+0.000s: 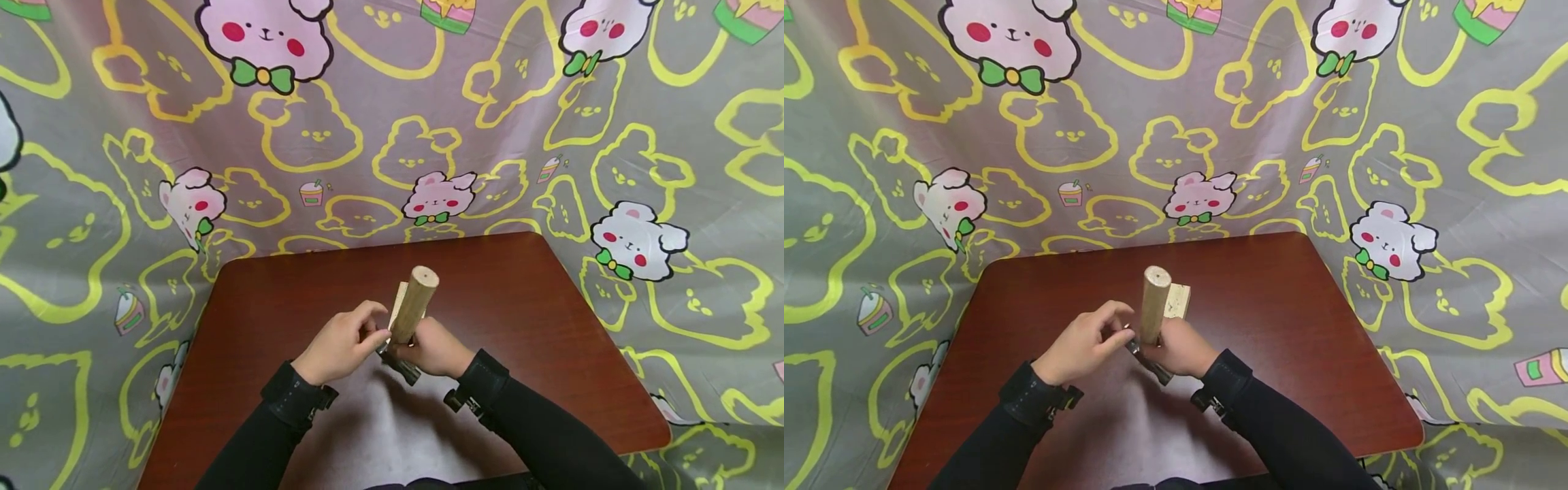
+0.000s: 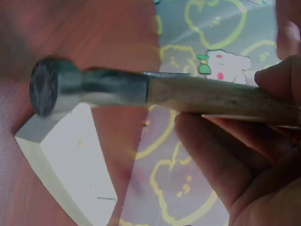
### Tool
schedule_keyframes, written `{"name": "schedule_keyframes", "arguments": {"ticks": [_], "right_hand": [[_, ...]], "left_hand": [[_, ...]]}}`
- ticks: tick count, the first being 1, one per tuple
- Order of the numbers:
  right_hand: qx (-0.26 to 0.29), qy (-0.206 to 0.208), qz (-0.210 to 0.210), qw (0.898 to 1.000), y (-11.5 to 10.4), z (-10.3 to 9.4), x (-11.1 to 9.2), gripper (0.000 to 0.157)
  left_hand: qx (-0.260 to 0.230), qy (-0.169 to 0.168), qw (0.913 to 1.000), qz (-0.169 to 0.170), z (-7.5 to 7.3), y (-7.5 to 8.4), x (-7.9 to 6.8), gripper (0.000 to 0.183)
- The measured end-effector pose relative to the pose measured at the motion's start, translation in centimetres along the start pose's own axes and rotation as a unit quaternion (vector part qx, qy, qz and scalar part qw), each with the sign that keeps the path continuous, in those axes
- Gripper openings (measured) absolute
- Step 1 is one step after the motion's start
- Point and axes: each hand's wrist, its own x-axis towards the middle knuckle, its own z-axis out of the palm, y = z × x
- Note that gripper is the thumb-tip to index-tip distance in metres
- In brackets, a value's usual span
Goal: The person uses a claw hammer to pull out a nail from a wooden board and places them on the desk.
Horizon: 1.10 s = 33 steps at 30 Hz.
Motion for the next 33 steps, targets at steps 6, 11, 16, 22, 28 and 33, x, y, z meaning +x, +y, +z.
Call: {"name": "schedule_keyframes", "arguments": {"ticks": [6,11,16,22,28,33], "right_hand": [[0.074,0.034,-0.037,0.996,-2.0,-2.7,-0.2,0.026],[0.093,0.050,-0.029,0.994,-3.9,-5.0,-0.8,0.025],[0.082,0.074,-0.014,0.994,-3.8,-6.5,-1.2,0.020],[0.099,0.107,-0.001,0.989,-1.4,-7.1,-1.9,0.019],[0.071,0.123,0.026,0.990,-0.7,-8.3,-2.6,0.022],[0.029,0.123,0.062,0.990,-1.1,-9.4,-3.1,0.025]], "left_hand": [[0.001,0.012,0.9999,-0.004,0.0,-0.3,0.1,0.031],[-0.005,0.017,0.9998,-0.012,0.2,-0.8,0.0,0.031],[0.006,0.023,0.9994,-0.025,0.5,-1.5,0.1,0.032],[0.020,0.015,0.9983,-0.053,1.3,-2.9,0.3,0.029],[0.043,-0.009,0.9935,-0.104,3.5,-4.9,0.5,0.029],[0.089,-0.033,0.9873,-0.128,6.0,-6.8,0.2,0.033]]}}
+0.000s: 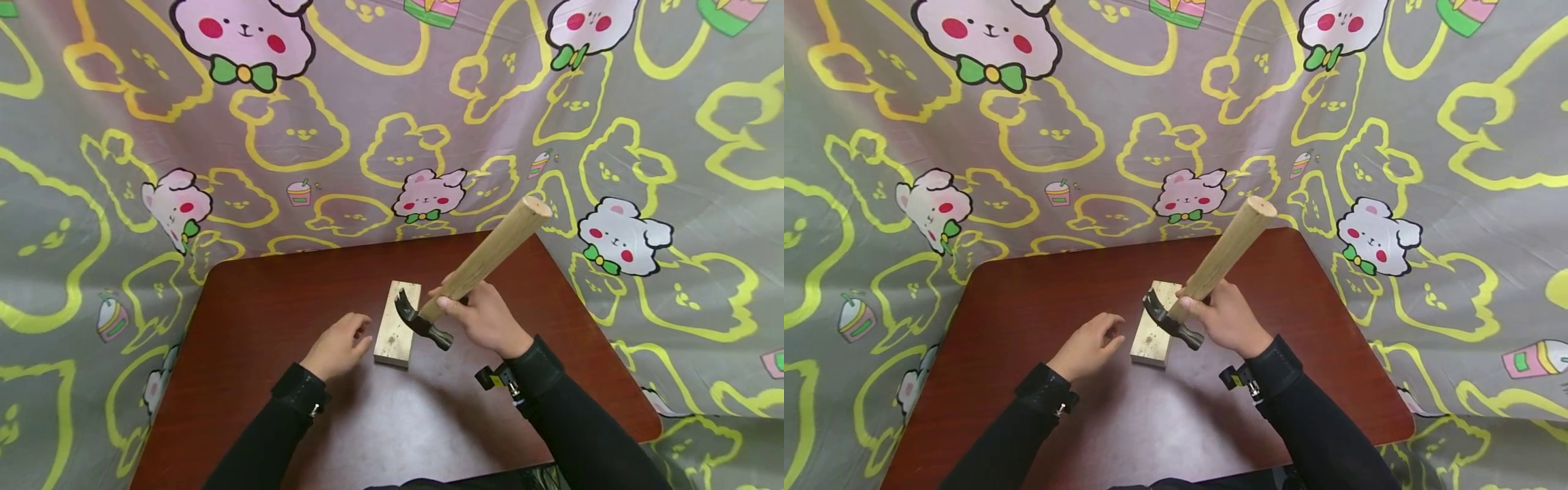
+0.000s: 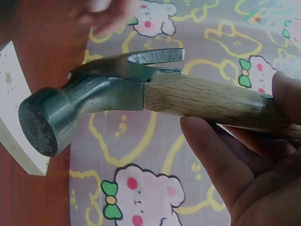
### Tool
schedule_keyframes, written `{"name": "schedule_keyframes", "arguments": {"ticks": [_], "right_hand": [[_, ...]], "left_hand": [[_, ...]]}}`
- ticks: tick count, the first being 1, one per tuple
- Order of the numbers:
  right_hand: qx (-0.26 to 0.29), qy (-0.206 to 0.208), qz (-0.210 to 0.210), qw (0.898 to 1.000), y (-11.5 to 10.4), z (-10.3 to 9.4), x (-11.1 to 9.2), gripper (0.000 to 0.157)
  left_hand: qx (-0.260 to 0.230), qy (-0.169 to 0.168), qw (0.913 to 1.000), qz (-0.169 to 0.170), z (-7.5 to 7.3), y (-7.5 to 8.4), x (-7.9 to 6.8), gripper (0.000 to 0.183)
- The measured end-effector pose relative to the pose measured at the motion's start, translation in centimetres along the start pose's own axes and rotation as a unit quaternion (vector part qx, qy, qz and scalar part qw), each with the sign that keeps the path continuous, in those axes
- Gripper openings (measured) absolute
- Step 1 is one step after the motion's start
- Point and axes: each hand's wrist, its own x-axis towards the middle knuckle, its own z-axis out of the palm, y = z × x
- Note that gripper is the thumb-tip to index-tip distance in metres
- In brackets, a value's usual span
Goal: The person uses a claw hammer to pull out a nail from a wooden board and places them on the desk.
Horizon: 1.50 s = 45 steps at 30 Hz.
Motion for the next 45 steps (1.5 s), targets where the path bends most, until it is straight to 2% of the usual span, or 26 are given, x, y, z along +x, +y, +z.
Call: {"name": "schedule_keyframes", "arguments": {"ticks": [4,12,17,22,28,35,45], "right_hand": [[0.003,0.010,0.024,1.000,-0.4,-0.7,-0.2,0.025],[-0.004,0.028,0.030,0.999,-0.2,-1.7,-0.9,0.022],[-0.008,0.044,0.026,0.999,0.0,-1.9,-0.8,0.023],[-0.003,0.041,0.035,0.999,0.3,-1.8,-0.8,0.026],[-0.016,0.051,0.038,0.998,0.5,-2.0,-0.8,0.024],[-0.010,0.046,0.048,0.998,0.8,-1.9,-0.6,0.025],[-0.014,0.053,0.060,0.997,1.0,-1.7,-0.5,0.022]], "left_hand": [[0.053,-0.015,0.9985,-0.001,2.1,-1.2,0.1,0.043],[0.142,-0.056,0.9882,-0.007,5.4,-2.9,0.3,0.065],[0.160,-0.074,0.9844,0.000,6.6,-3.3,0.4,0.069],[0.140,-0.088,0.9863,-0.003,7.1,-3.1,-0.1,0.066],[0.133,-0.076,0.9881,0.017,7.3,-2.9,-0.2,0.063],[0.129,-0.063,0.9889,0.037,7.6,-2.8,-0.5,0.054],[0.166,-0.062,0.9799,0.091,7.0,-1.9,-0.8,0.055]]}}
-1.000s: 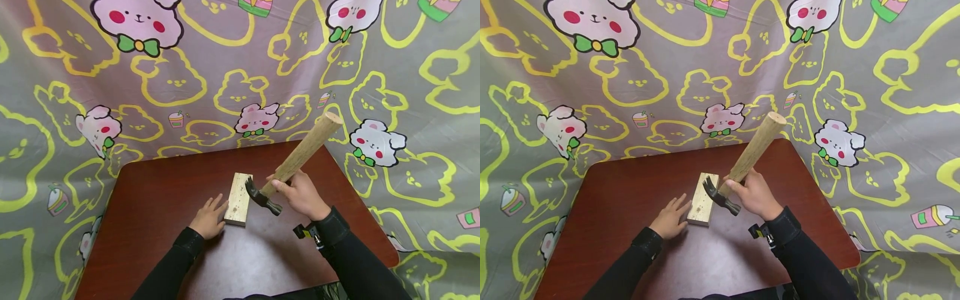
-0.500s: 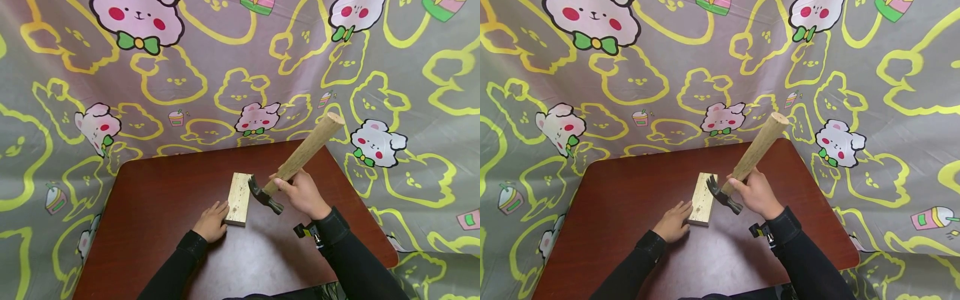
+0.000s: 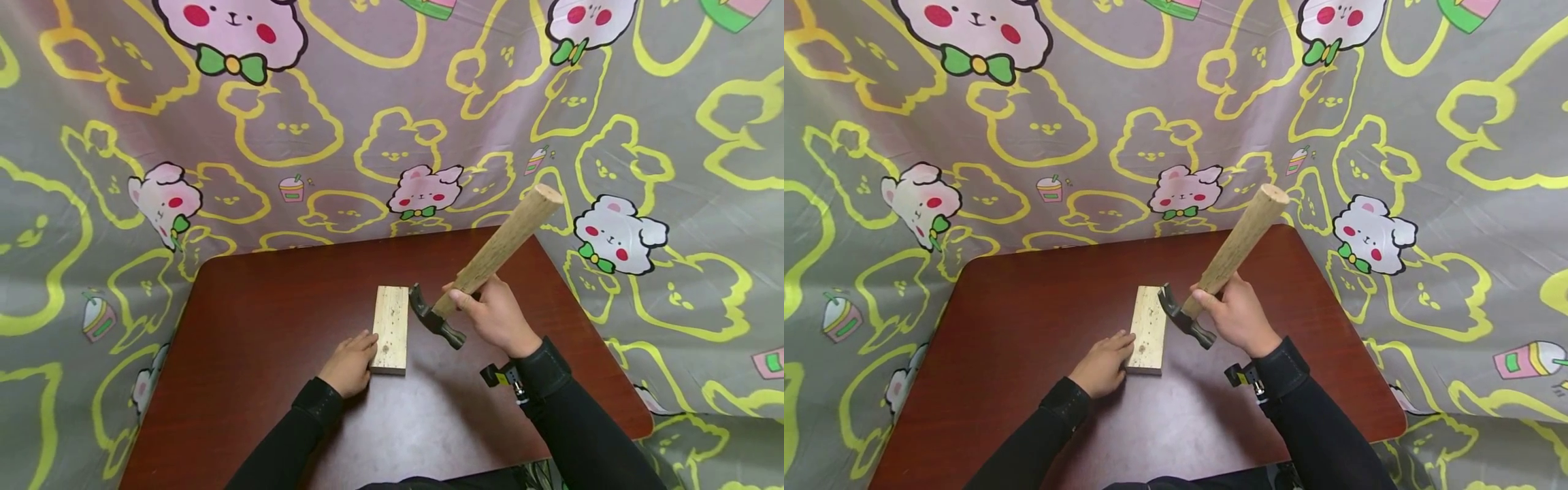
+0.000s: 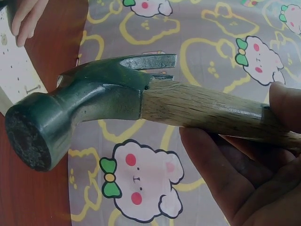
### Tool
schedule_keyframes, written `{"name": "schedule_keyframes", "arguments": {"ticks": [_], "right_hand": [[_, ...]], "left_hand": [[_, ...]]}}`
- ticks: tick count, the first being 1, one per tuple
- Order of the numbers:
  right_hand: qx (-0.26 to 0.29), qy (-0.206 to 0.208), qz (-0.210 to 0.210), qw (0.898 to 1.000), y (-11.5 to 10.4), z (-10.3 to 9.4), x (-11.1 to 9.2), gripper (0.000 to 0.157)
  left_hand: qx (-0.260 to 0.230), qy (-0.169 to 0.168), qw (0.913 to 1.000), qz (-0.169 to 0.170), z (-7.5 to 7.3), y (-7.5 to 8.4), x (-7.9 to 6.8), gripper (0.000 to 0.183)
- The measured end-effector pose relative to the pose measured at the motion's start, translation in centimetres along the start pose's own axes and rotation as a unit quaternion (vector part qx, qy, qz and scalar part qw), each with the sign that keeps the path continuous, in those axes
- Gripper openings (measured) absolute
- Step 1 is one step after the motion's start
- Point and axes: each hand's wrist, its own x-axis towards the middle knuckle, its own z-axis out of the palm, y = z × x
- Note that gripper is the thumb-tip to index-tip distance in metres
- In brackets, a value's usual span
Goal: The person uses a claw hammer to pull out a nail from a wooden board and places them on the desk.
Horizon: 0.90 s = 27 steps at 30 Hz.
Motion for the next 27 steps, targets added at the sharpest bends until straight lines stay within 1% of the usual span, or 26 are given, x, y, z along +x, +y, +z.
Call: {"name": "schedule_keyframes", "arguments": {"ticks": [4,6,10,12,15,18,23,27], "right_hand": [[0.000,-0.001,0.002,1.000,0.0,0.1,0.0,0.023],[0.002,-0.002,0.002,1.000,0.0,0.1,0.0,0.023],[0.005,-0.005,0.002,1.000,0.0,0.3,0.0,0.024],[0.006,-0.005,0.003,1.000,0.0,0.3,0.0,0.025],[0.004,-0.004,0.006,1.000,0.0,0.3,0.0,0.025],[0.001,-0.003,0.006,1.000,0.0,0.3,0.1,0.024],[0.000,-0.005,0.008,1.000,0.2,0.4,-0.1,0.025],[0.001,-0.011,0.008,1.000,0.2,0.5,-0.2,0.027]], "left_hand": [[0.028,0.014,0.9993,0.020,0.2,0.2,-0.1,0.047],[0.043,0.018,0.9986,0.024,0.3,0.3,-0.2,0.044],[0.058,0.026,0.9976,0.027,0.3,0.6,-0.4,0.042],[0.056,0.029,0.9975,0.031,0.2,0.8,-0.4,0.042],[0.047,0.036,0.9972,0.046,0.2,1.2,-0.3,0.038],[0.039,0.043,0.9969,0.053,0.5,1.7,-0.1,0.032],[0.042,0.056,0.9960,0.056,1.3,2.7,0.1,0.035],[0.039,0.071,0.9949,0.059,1.5,3.1,0.2,0.039]]}}
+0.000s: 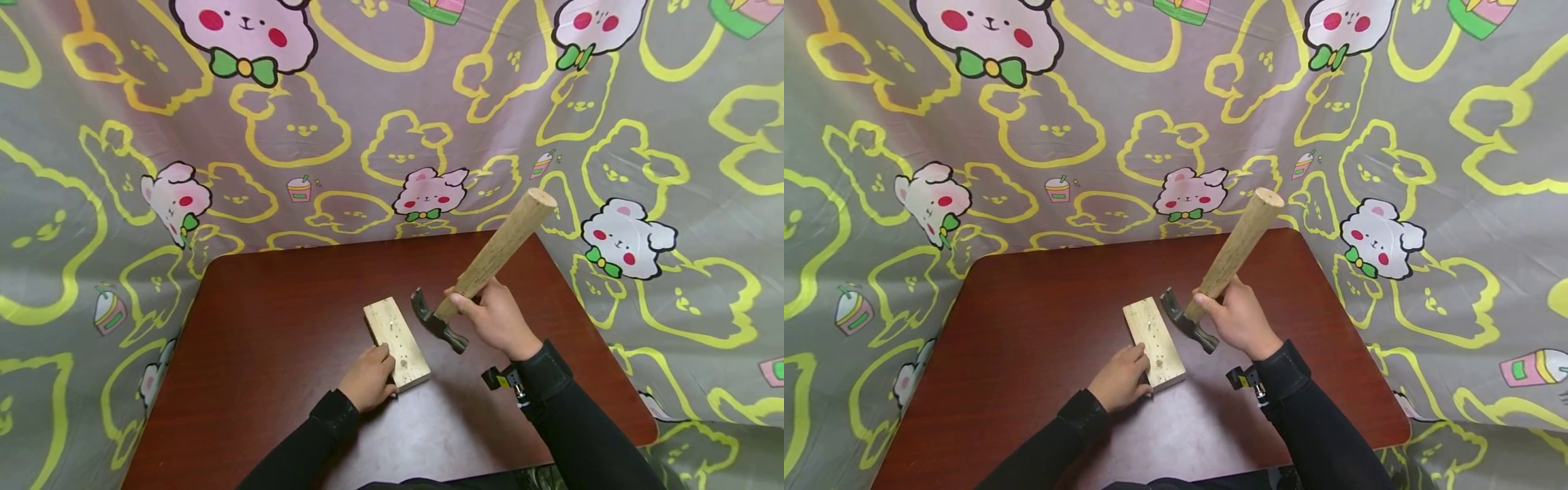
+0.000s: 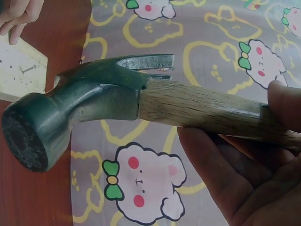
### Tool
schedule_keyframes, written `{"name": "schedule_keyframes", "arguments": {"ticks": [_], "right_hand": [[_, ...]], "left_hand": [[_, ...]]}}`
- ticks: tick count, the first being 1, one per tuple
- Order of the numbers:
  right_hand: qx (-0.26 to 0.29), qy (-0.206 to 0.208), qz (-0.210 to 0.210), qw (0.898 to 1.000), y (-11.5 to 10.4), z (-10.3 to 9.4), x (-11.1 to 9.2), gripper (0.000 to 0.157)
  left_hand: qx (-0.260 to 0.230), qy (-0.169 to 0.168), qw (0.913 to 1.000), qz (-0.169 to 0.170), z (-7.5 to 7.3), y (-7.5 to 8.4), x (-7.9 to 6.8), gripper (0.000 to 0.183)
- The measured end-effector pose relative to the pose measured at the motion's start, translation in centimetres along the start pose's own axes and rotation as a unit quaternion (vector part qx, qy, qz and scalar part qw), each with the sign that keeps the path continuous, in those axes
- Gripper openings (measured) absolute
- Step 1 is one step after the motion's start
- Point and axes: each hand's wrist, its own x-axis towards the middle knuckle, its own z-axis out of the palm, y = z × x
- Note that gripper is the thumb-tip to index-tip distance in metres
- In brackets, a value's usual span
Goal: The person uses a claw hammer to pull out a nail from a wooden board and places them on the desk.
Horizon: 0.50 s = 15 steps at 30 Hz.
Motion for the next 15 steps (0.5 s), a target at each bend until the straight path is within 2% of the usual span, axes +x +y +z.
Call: {"name": "schedule_keyframes", "arguments": {"ticks": [5,9,12,15], "right_hand": [[-0.002,-0.004,-0.002,1.000,-0.27,0.08,0.16,0.027],[-0.012,-0.005,-0.006,1.000,-0.45,0.16,0.32,0.028],[-0.030,-0.009,-0.014,0.999,-0.28,0.46,0.37,0.032],[-0.054,-0.017,-0.021,0.998,0.06,0.97,0.30,0.038]], "left_hand": [[-0.007,0.019,0.9997,-0.011,-0.07,0.40,0.00,0.038],[-0.023,0.025,0.9994,-0.004,-0.23,0.71,0.10,0.035],[-0.046,0.006,0.9989,0.001,-0.40,0.62,-0.01,0.027],[-0.066,-0.026,0.9973,-0.020,-0.49,0.02,-0.38,0.029]]}}
